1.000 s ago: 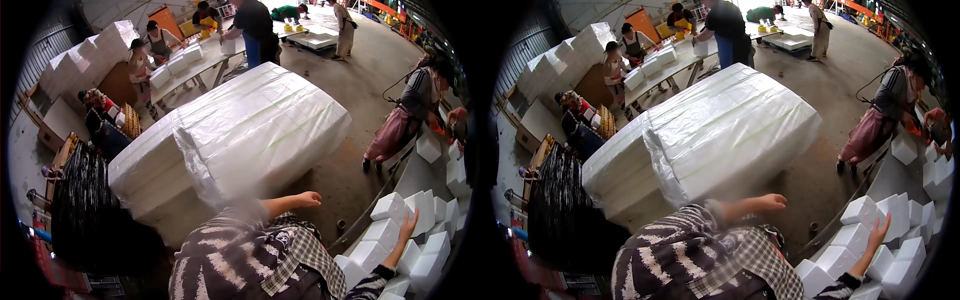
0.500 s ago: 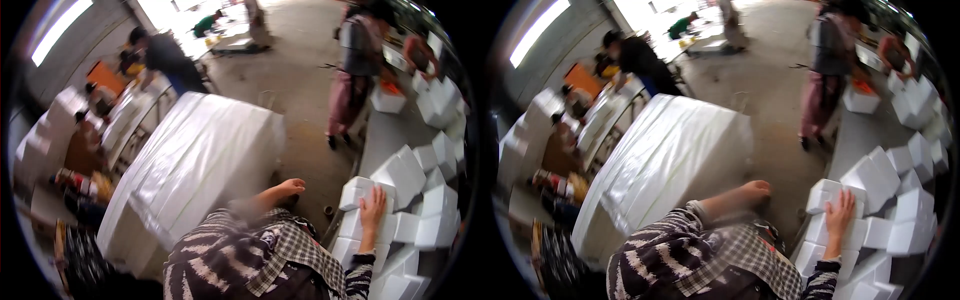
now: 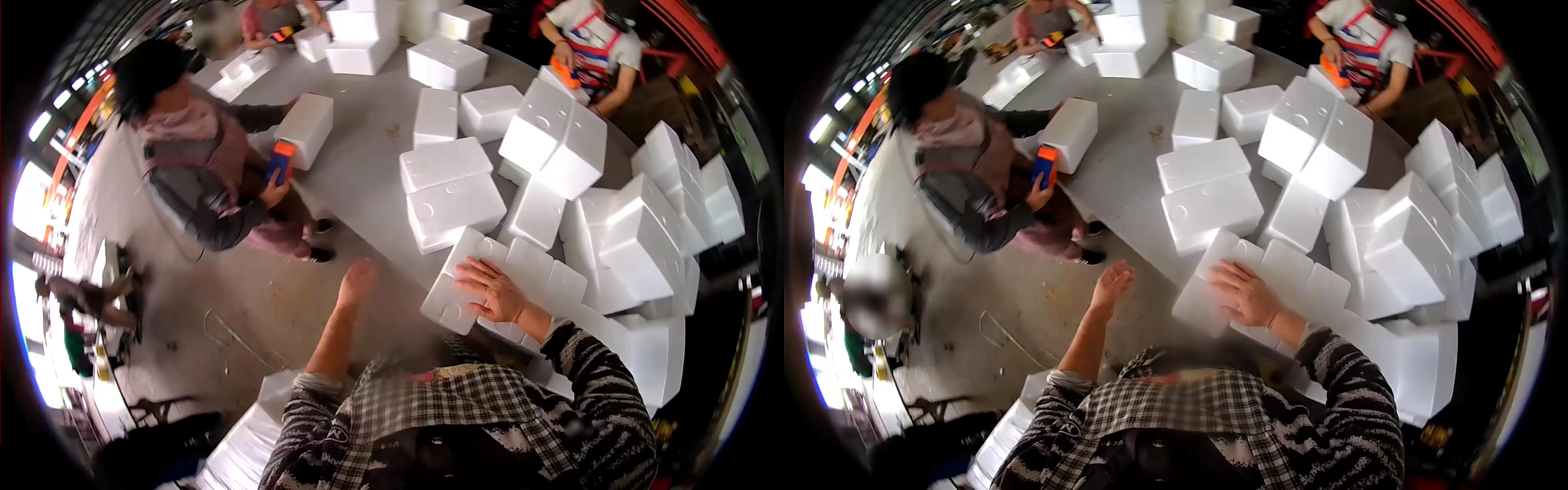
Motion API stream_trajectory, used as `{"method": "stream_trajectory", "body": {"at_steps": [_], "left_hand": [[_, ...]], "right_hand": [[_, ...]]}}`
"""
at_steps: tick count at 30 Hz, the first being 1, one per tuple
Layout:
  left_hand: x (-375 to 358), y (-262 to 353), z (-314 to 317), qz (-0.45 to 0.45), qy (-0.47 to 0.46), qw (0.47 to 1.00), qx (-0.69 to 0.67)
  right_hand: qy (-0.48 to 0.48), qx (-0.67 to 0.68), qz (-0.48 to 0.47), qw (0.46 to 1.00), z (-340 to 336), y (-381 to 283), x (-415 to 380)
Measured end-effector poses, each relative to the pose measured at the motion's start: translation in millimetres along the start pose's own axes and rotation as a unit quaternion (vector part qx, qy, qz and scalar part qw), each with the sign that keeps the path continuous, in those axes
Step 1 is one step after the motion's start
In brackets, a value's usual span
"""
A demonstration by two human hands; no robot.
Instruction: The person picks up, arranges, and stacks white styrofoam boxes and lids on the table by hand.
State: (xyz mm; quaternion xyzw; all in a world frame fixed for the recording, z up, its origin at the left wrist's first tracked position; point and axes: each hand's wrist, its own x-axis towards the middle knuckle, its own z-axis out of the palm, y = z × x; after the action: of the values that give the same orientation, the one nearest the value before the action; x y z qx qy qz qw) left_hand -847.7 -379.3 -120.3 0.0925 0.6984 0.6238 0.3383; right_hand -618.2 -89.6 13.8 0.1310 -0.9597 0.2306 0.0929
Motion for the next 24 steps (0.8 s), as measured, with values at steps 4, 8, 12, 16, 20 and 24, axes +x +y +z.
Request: {"method": "stream_trajectory", "body": {"at_steps": [4, 8, 12, 16, 20, 24], "left_hand": [[81, 37, 9, 0.084, -0.013, 0.994, 0.067], [166, 81, 23, 0.201, -0.031, 0.969, 0.142], [197, 163, 59, 0.196, -0.023, 0.969, 0.147], [248, 188, 77, 0.226, -0.031, 0.949, 0.218], [295, 210, 97, 0.158, -0.031, 0.960, 0.228], [345, 209, 107, 0.043, -0.080, 0.972, 0.217]], "right_hand": [[0.041, 0.058, 0.046, 0.996, 0, -1, 1], [0.058, 0.018, 0.124, 0.990, 3, -3, 3], [0.030, -0.021, 0.118, 0.992, 11, 8, -1], [0.063, 0.005, 0.145, 0.987, 5, 4, 11], [0.132, 0.060, 0.211, 0.967, -3, 28, 45], [0.304, 0.140, 0.272, 0.902, -50, 72, 126]]}}
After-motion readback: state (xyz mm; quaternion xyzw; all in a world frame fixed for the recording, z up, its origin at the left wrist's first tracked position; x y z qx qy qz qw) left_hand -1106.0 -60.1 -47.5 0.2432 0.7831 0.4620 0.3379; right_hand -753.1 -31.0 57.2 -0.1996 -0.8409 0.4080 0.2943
